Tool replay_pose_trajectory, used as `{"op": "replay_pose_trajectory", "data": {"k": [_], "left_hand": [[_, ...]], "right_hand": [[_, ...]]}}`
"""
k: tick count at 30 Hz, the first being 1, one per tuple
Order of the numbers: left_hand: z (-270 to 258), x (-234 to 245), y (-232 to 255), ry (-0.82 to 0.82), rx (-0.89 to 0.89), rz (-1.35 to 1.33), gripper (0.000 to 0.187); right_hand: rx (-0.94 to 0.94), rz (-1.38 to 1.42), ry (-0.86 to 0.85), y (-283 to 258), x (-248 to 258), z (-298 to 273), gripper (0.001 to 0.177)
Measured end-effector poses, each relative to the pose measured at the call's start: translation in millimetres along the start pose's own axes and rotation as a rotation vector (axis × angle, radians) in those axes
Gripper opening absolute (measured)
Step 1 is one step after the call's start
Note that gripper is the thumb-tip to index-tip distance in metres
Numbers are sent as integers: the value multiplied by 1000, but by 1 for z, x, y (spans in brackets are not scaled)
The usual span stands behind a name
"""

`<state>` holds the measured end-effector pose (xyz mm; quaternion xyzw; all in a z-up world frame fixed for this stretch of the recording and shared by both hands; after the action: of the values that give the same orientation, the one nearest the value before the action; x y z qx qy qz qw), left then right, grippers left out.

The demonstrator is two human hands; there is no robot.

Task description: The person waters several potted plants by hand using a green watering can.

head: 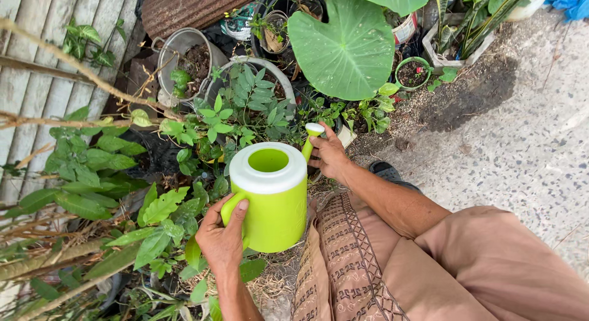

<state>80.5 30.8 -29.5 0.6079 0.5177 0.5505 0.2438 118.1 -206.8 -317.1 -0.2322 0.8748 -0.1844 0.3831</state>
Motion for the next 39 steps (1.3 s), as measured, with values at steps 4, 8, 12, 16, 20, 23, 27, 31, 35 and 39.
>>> {"op": "replay_pose_trajectory", "data": {"k": [4, 8, 12, 16, 20, 23, 27, 31, 35, 39], "left_hand": [[6, -8, 14, -32, -38, 47, 35], [8, -12, 26, -32, -34, 125, 36], [11, -20, 32, -71, -14, 102, 37], [11, -19, 35, -43, -28, 161, 36], [12, -11, 28, -38, -33, 124, 37], [11, 0, 17, -10, -61, 86, 37], [8, 16, -6, 46, -64, 2, 35], [4, 30, -29, 79, -23, -50, 35], [-2, 40, -53, 115, 52, -113, 35], [-7, 47, -55, 110, -21, -137, 35]], "right_hand": [[-28, 74, 27, 10, 2, 7, 70], [-55, 111, 40, 18, 1, 14, 68], [-48, 135, 57, 18, 2, 16, 67], [-43, 121, 45, 10, -1, 13, 68], [-45, 95, 39, 4, -6, 7, 70], [-27, 73, 23, -2, -8, 2, 70], [16, 31, 4, -9, -13, -5, 69], [80, -36, -21, -19, -17, -11, 68], [108, -67, -46, -21, -20, -14, 68], [100, -79, -59, -13, -21, -15, 68]]}}
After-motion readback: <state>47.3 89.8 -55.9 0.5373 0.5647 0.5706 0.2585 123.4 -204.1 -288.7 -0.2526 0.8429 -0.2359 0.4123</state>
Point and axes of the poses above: each hand's wrist, its own z-axis towards the middle knuckle, its own x-axis out of the back of the hand, y = z × x, the point moved 10 cm from there along z, towards the middle knuckle, and after that the axes turned 12 degrees about x, right-handed, at the moved point
